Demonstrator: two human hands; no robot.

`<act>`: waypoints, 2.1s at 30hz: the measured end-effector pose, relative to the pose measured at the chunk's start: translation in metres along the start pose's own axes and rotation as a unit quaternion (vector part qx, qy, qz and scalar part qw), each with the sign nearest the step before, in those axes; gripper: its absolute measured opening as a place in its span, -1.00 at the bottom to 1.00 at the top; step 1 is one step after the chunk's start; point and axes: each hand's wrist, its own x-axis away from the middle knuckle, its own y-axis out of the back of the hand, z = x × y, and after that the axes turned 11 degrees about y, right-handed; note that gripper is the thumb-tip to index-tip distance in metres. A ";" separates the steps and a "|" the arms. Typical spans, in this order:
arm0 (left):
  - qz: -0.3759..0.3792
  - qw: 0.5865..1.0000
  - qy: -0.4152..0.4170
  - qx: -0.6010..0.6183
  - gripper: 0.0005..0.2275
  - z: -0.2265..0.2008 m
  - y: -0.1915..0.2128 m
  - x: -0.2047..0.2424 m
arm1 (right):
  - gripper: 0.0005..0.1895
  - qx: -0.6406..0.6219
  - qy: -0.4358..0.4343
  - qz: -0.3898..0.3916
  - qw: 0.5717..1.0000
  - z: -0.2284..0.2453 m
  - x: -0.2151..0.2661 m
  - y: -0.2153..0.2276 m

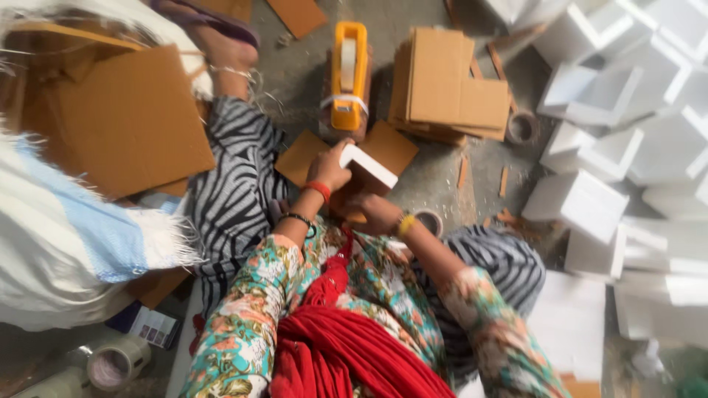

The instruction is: The person assembles small cardboard boxes by inserting white foam inserts and securing them with tape. The person repeatedly picks up flat cardboard pieces, folds them into box shapes, places foam inserts inside, and uses a tape dispenser to seal the boxes.

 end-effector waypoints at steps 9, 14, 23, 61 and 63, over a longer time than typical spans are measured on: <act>0.019 0.987 -0.145 0.073 -0.30 0.015 0.040 0.056 | -0.65 -0.290 -0.292 -0.667 0.620 -0.106 0.073 0.003; -0.039 0.977 -0.189 0.096 -0.15 0.013 0.055 0.076 | -0.44 -0.501 -0.270 -0.571 0.591 -0.112 0.054 -0.007; -0.072 0.994 0.016 0.084 -0.14 0.023 0.040 0.061 | -0.79 -0.203 -0.211 -0.540 0.789 -0.026 -0.046 -0.051; -0.125 0.983 -0.057 0.118 -0.60 0.018 0.053 0.003 | -0.32 -0.082 -0.153 -0.182 0.968 -0.100 -0.060 0.020; -0.136 0.982 -0.055 0.121 -0.60 0.018 0.049 0.000 | -0.36 -0.333 -0.129 -0.232 0.905 -0.111 -0.068 0.031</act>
